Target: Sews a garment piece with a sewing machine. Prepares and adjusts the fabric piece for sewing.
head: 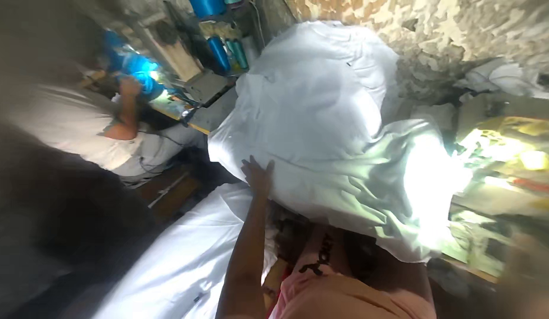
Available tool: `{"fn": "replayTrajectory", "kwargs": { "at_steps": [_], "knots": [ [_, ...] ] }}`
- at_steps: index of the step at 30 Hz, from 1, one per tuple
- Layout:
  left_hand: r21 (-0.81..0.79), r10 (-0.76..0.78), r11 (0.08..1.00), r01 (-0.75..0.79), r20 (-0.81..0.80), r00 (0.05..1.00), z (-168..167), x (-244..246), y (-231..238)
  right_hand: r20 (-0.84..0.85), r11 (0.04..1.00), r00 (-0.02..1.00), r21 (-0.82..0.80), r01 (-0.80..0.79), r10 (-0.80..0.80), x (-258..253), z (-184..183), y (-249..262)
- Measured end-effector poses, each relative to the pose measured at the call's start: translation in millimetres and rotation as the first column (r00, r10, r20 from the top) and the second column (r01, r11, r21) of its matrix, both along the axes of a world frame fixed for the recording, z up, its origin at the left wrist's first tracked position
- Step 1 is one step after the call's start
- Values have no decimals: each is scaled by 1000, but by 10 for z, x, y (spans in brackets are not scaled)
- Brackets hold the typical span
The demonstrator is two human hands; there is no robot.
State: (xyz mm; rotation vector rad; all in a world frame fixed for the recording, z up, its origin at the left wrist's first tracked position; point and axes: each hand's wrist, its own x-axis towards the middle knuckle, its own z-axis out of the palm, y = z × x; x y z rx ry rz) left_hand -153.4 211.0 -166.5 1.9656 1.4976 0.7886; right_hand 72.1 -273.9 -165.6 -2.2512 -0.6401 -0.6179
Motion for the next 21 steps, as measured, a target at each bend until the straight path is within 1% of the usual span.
{"fn": "replayTrajectory", "kwargs": {
  "at_steps": [2, 4, 5, 7, 8, 9, 11, 14, 15, 17, 20, 21],
  "knots": [
    [5, -1, 1000, 1, 11, 1000, 35, 14, 65, -42, 967, 974, 136, -217, 225, -137, -12, 258],
    [-17, -34, 999, 35, 71, 997, 127, -7, 32, -81, 891, 909, 252, -378, 409, -343, 7, 545],
    [-11, -62, 998, 64, 85, 994, 180, -26, -6, -123, 850, 863, 290, -440, 489, -449, 14, 690],
    [25, -140, 990, 138, 126, 982, 227, -66, -119, -219, 801, 776, 273, -533, 591, -638, 28, 963],
    [29, -149, 989, 146, 157, 976, 198, -90, -173, -261, 784, 740, 240, -573, 620, -718, 13, 1071],
    [35, -124, 992, 119, 185, 975, 144, -118, -208, -272, 762, 712, 207, -614, 648, -775, -18, 1172],
    [43, -24, 999, 14, 230, 973, 64, -161, -223, -246, 716, 675, 153, -681, 695, -837, -51, 1332],
    [27, 37, 999, -46, 289, 957, -28, -220, -327, -253, 691, 649, 141, -709, 718, -873, -23, 1366],
    [29, 29, 999, -39, 288, 957, -71, -261, -383, -268, 690, 643, 150, -708, 717, -869, -26, 1345],
    [69, -26, 998, 10, 228, 973, -155, -349, -458, -318, 699, 632, 170, -695, 706, -861, -49, 1282],
    [165, -53, 986, 22, 189, 981, -51, -300, -459, -368, 709, 620, 190, -679, 693, -844, -111, 1189],
    [168, -43, 986, 10, 193, 980, -6, -279, -454, -373, 710, 618, 196, -676, 692, -853, -122, 1173]
  ]
}}
